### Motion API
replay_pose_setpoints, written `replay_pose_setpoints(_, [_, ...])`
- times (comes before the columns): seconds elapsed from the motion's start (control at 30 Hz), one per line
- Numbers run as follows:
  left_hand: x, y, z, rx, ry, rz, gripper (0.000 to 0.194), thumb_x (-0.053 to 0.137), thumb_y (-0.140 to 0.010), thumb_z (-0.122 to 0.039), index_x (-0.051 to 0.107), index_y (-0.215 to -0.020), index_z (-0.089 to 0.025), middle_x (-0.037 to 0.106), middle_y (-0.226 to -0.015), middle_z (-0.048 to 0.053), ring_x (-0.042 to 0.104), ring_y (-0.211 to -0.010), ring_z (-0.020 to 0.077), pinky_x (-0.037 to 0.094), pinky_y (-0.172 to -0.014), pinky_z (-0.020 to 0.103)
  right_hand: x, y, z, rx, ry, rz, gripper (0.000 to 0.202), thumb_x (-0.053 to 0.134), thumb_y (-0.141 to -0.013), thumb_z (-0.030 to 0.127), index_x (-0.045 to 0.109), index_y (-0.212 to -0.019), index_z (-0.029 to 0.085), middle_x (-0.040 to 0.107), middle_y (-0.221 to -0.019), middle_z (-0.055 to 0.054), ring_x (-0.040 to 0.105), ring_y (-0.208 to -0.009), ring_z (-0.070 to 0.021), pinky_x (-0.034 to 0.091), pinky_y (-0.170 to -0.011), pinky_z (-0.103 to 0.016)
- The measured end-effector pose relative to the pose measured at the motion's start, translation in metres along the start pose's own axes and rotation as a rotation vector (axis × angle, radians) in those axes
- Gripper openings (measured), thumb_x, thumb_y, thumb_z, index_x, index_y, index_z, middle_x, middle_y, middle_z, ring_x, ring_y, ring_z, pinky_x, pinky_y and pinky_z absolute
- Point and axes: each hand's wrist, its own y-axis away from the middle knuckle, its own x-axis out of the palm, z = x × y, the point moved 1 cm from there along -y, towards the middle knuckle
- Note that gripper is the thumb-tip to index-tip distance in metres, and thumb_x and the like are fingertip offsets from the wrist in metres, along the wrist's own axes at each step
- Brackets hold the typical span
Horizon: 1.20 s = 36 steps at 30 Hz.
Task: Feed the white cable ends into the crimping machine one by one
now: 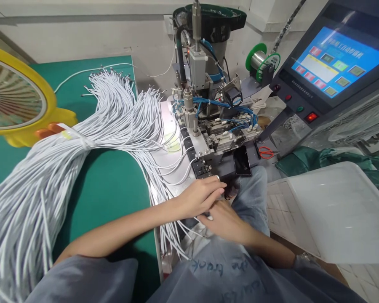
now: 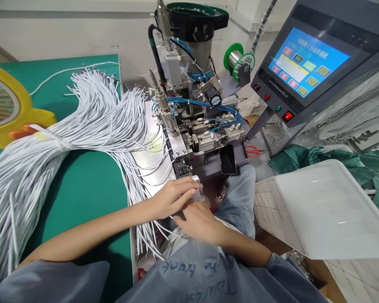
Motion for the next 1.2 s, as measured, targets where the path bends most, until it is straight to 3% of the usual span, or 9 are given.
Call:
replay_pose_setpoints(0.17, [0.001, 0.001, -0.004, 0.030, 0.043, -0.001, 0.033, 0.031, -0.095, -0.025, 0.056, -0.111, -0.010, 0.060, -0.095, 0.010, 0.058, -0.088, 0.0155, 0.045, -0.076, 0.025, 0.013, -0.003, 0.000, -0.059, -0.010, 0.026, 0.027, 0.043, -0.085, 0.018, 0.064, -0.101, 0.012, 0.066, -0.101, -0.014, 0.059, -0.092, -0.0243, 0.043, -0.078, -0.032])
replay_pose_setpoints(0.27, [0.001, 0.001, -0.005, 0.012, 0.058, 0.035, 0.033, 0.030, -0.096, -0.025, 0.054, -0.114, -0.012, 0.058, -0.096, 0.009, 0.056, -0.090, 0.0154, 0.045, -0.080, 0.026, -0.013, -0.009, -0.013, -0.012, -0.170, -0.117, 0.023, 0.046, -0.080, 0.016, 0.064, -0.094, 0.012, 0.067, -0.093, -0.011, 0.060, -0.083, -0.0204, 0.044, -0.071, -0.028])
replay_pose_setpoints(0.33, [0.000, -0.001, -0.004, -0.012, 0.060, 0.040, 0.033, 0.031, -0.096, -0.025, 0.049, -0.120, -0.012, 0.056, -0.105, 0.010, 0.054, -0.098, 0.0158, 0.044, -0.086, 0.027, -0.035, -0.014, -0.025, 0.040, -0.274, -0.169, 0.016, 0.047, -0.077, 0.014, 0.063, -0.077, 0.012, 0.065, -0.077, -0.007, 0.058, -0.069, -0.0158, 0.043, -0.062, -0.025])
replay_pose_setpoints(0.43, [-0.004, -0.005, 0.001, -0.067, 0.010, 0.001, 0.033, 0.036, -0.094, -0.024, 0.046, -0.123, -0.011, 0.051, -0.115, 0.012, 0.050, -0.105, 0.0171, 0.042, -0.091, 0.029, -0.057, -0.022, -0.037, -0.006, -0.479, -0.212, 0.009, 0.051, -0.076, 0.016, 0.058, -0.072, 0.013, 0.059, -0.068, -0.001, 0.055, -0.065, -0.0121, 0.045, -0.061, -0.023])
replay_pose_setpoints(0.6, [-0.014, -0.009, 0.015, -0.140, -0.074, -0.058, 0.018, 0.042, -0.091, -0.020, 0.059, -0.090, -0.013, 0.057, -0.080, 0.004, 0.054, -0.071, 0.0130, 0.043, -0.067, 0.025, -0.065, -0.036, -0.041, -0.034, -0.809, -0.355, 0.018, 0.065, -0.071, 0.030, 0.060, -0.079, 0.015, 0.062, -0.072, -0.002, 0.059, -0.065, -0.0123, 0.049, -0.062, -0.025])
replay_pose_setpoints(0.77, [-0.023, -0.009, 0.019, -0.061, -0.072, -0.241, 0.021, 0.044, -0.091, -0.022, 0.062, -0.084, -0.014, 0.059, -0.074, 0.003, 0.054, -0.067, 0.0104, 0.042, -0.062, 0.021, -0.061, -0.050, -0.033, -0.006, -1.006, -0.453, 0.029, 0.068, -0.068, 0.042, 0.061, -0.080, 0.016, 0.063, -0.067, -0.003, 0.057, -0.058, -0.0125, 0.049, -0.055, -0.026])
replay_pose_setpoints(0.87, [-0.024, -0.008, 0.020, -0.021, -0.066, -0.328, 0.020, 0.047, -0.090, -0.023, 0.064, -0.083, -0.014, 0.059, -0.071, 0.003, 0.054, -0.064, 0.0102, 0.041, -0.060, 0.021, -0.055, -0.052, -0.023, -0.055, -0.941, -0.592, 0.027, 0.064, -0.073, 0.043, 0.062, -0.074, 0.016, 0.060, -0.072, -0.004, 0.055, -0.058, -0.0115, 0.046, -0.052, -0.024])
replay_pose_setpoints(1.0, [-0.024, -0.009, 0.020, 0.016, -0.002, -0.369, 0.016, 0.050, -0.088, -0.019, 0.065, -0.085, -0.013, 0.060, -0.073, 0.004, 0.055, -0.066, 0.0105, 0.043, -0.061, 0.022, -0.053, -0.046, -0.013, -0.141, -0.654, -0.822, 0.019, 0.058, -0.081, 0.032, 0.065, -0.075, 0.016, 0.059, -0.075, -0.005, 0.056, -0.068, -0.0135, 0.044, -0.059, -0.025])
replay_pose_setpoints(1.2, [-0.028, -0.010, 0.021, 0.041, 0.047, -0.303, 0.019, 0.048, -0.089, -0.019, 0.066, -0.089, -0.013, 0.063, -0.077, 0.006, 0.057, -0.070, 0.0116, 0.045, -0.064, 0.022, -0.070, -0.044, -0.019, -0.183, -0.610, -0.656, 0.021, 0.057, -0.081, 0.033, 0.069, -0.074, 0.016, 0.058, -0.069, -0.004, 0.053, -0.063, -0.0133, 0.041, -0.055, -0.025])
